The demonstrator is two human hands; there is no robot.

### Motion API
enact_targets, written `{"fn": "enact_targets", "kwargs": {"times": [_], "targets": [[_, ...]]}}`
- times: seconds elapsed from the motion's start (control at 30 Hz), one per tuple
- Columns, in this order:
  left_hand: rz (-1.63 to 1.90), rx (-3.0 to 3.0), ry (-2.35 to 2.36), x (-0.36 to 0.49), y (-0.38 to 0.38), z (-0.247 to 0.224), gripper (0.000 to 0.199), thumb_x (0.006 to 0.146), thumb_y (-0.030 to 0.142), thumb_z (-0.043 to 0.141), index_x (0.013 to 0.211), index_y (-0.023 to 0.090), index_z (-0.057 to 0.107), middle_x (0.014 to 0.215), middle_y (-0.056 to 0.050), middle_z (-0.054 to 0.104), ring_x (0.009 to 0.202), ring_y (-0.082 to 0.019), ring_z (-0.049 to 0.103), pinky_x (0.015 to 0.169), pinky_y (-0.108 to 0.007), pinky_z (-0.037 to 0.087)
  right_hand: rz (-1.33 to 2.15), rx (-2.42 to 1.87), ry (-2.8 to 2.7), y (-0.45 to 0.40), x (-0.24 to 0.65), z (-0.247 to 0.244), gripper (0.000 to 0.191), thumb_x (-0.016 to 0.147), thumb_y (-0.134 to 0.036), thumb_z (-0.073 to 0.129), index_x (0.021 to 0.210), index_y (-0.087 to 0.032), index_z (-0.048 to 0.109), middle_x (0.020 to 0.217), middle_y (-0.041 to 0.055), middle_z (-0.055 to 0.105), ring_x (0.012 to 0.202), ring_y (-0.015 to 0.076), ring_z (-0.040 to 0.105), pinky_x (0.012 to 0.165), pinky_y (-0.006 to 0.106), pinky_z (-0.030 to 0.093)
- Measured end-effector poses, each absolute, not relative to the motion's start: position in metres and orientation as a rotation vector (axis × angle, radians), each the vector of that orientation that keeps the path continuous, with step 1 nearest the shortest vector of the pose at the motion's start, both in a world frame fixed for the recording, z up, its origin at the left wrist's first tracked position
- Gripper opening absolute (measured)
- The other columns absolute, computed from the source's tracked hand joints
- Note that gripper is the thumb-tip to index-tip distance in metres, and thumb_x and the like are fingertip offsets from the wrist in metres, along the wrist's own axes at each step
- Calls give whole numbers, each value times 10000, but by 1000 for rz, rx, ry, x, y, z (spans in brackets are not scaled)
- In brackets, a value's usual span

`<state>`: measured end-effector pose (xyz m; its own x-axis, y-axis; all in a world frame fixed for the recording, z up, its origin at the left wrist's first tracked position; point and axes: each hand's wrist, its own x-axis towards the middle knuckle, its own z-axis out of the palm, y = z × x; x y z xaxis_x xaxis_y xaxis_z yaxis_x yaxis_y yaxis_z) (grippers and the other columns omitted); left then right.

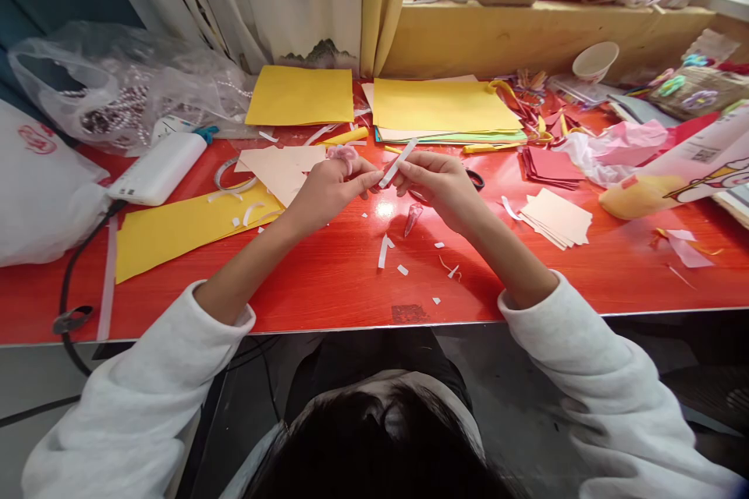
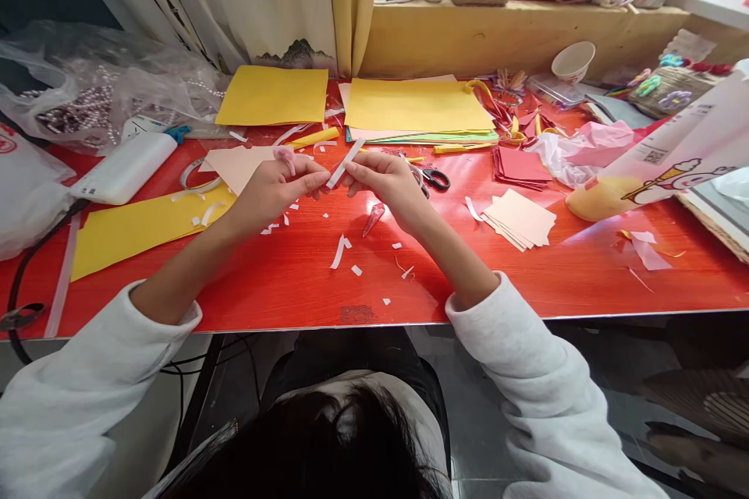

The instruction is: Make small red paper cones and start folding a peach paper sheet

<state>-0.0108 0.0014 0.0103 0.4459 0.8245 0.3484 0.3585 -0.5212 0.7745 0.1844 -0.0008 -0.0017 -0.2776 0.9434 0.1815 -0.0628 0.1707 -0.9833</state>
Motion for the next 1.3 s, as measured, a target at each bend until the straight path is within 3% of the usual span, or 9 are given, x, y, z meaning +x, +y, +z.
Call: {"fn": "enact_targets", "kwargs": {"times": [0.13, 0.33, 0.43, 0.57, 0.67, 0.77, 0.97, 1.3], "targets": [[957, 2203, 1059, -11, 0, 11, 233, 890, 347, 536, 806, 163, 652, 800, -24, 682, 759, -129, 612, 756, -289, 509, 1281, -940, -1472, -5, 183, 1, 232, 802, -397, 677, 742, -174, 662, 763, 19, 672, 660, 90, 603, 651, 216, 524], [1045, 2486, 1029, -13, -1, 9, 258, 897, 349, 544, 1104, 205, 601, 1110, -67, 626, 876, -133, 604, 784, -279, 515, 1362, -988, -1431, -9, 182, 7, 309, 768, -465, 703, 736, -165, 640, 695, 40, 683, 600, 125, 649, 597, 255, 565], [1003, 2642, 955, -13, -2, 6, 225, 910, 330, 527, 1077, 210, 618, 1075, -59, 612, 912, -143, 606, 814, -289, 509, 1432, -951, -1404, -9, 182, 7, 314, 765, -463, 707, 734, -158, 638, 666, 33, 670, 607, 132, 668, 628, 266, 580], [1027, 2717, 1036, -15, 0, 2, 231, 931, 306, 489, 1091, 205, 620, 1065, -55, 618, 929, -152, 619, 829, -304, 503, 1498, -869, -1439, -10, 183, 6, 241, 779, -370, 709, 895, -161, 679, 840, 46, 708, 751, 143, 695, 738, 289, 582], [1029, 2766, 1075, -18, 3, 1, 253, 939, 321, 466, 1101, 205, 623, 1058, -56, 629, 933, -156, 627, 825, -307, 505, 1526, -831, -1462, -9, 184, 5, 353, 747, -262, 735, 1080, -170, 659, 903, 44, 714, 863, 158, 689, 842, 327, 561], [1000, 2843, 1076, -20, 4, -1, 253, 938, 339, 464, 1084, 221, 633, 1029, -47, 648, 952, -170, 631, 832, -323, 505, 1492, -829, -1436, -7, 184, 1, 455, 721, -218, 750, 1156, -157, 631, 885, 41, 713, 848, 158, 689, 864, 349, 554], [971, 2946, 1074, -22, 4, -3, 270, 950, 298, 422, 1072, 201, 642, 1032, -69, 669, 949, -182, 635, 846, -325, 499, 1395, -900, -1439, -7, 182, 0, 495, 728, -265, 759, 1185, -147, 608, 808, 32, 699, 733, 153, 690, 781, 346, 581], [939, 3078, 1077, -20, 6, -8, 305, 962, 309, 372, 1008, 180, 644, 973, -78, 676, 904, -178, 645, 801, -318, 502, 1348, -899, -1477, -11, 178, 4, 430, 724, -329, 760, 1099, -181, 610, 766, 15, 681, 730, 155, 688, 777, 336, 576]]}}
